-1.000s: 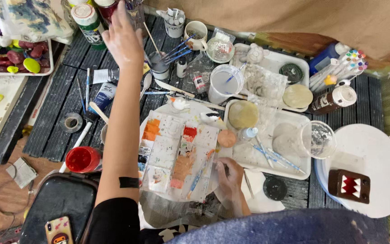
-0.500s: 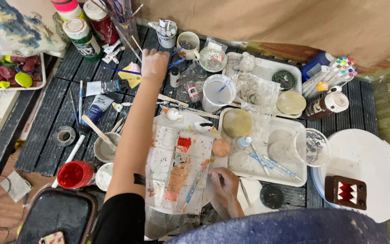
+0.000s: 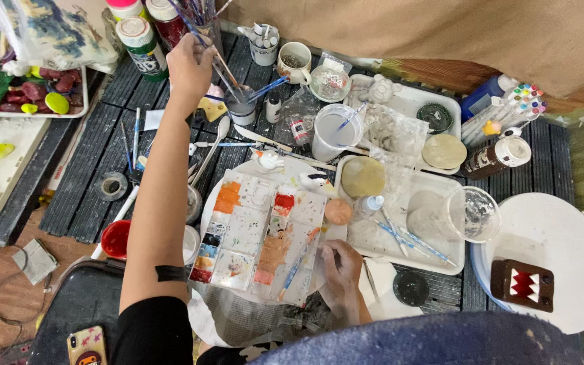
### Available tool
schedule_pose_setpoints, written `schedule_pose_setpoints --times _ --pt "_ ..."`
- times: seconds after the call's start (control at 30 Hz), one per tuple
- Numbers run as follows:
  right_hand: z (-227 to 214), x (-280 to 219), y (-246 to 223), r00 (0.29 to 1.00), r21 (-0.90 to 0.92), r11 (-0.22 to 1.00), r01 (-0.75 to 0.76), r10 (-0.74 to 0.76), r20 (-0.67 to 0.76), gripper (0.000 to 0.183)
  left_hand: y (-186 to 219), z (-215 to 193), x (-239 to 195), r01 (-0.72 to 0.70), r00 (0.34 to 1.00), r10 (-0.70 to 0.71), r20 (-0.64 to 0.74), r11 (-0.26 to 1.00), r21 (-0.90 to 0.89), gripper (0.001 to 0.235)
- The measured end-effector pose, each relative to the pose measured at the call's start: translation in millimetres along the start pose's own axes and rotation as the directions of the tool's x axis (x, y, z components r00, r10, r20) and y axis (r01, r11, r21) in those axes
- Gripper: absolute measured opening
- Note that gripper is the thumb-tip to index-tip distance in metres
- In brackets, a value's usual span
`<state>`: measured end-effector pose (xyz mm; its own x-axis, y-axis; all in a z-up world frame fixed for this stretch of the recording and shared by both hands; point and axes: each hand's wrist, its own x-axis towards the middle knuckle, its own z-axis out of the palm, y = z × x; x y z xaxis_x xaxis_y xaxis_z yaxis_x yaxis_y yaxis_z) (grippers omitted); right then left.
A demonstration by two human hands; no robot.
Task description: The person paints a small white figurine using a fine brush and various paints from a palette. They dip the brush into a container, mix paint on the palette, and apply it to the figurine's details.
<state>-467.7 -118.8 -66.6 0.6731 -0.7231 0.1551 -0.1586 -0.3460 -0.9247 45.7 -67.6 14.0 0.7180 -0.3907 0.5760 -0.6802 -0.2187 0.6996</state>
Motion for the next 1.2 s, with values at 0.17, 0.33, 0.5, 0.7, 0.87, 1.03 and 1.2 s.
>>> schedule_pose_setpoints --times 0.17,0.33,0.5,0.7,0.87,1.03,1.2 --pt "-2 -1 5 0.999 -0.042 0.999 0.032 -0.031 0.017 0.010 1 -11 -10 0.086 0.996 -0.085 0.007 0.989 -0.120 0.013" --pt "-4 -1 8 0.997 -0.067 0.995 0.078 -0.076 0.025 0.010 2 -9 -18 0.179 0.984 -0.178 0.026 0.973 -0.148 0.021" --pt "-6 0 5 0.994 -0.097 0.990 0.105 -0.102 0.037 0.009 1 -4 -33 0.106 0.990 -0.110 0.083 0.993 0.045 0.019" --pt "-6 2 -6 0.993 -0.105 0.988 0.111 -0.107 0.040 0.008 -7 20 -46 0.030 0.949 -0.203 0.242 0.819 0.573 0.029" --pt "-8 0 -12 0.998 -0.053 0.999 0.006 -0.003 0.058 0.007 8 36 -46 0.160 0.906 -0.373 0.199 0.739 0.654 0.034" --pt "-9 3 -7 0.997 -0.091 0.994 0.055 -0.049 0.061 0.007 47 42 -36 0.154 0.982 -0.187 -0.032 0.684 0.713 0.096" --pt "-8 5 2 0.994 -0.062 0.994 0.092 -0.088 0.062 0.007 50 57 -38 -0.264 0.944 0.309 0.115 0.503 0.823 0.070"
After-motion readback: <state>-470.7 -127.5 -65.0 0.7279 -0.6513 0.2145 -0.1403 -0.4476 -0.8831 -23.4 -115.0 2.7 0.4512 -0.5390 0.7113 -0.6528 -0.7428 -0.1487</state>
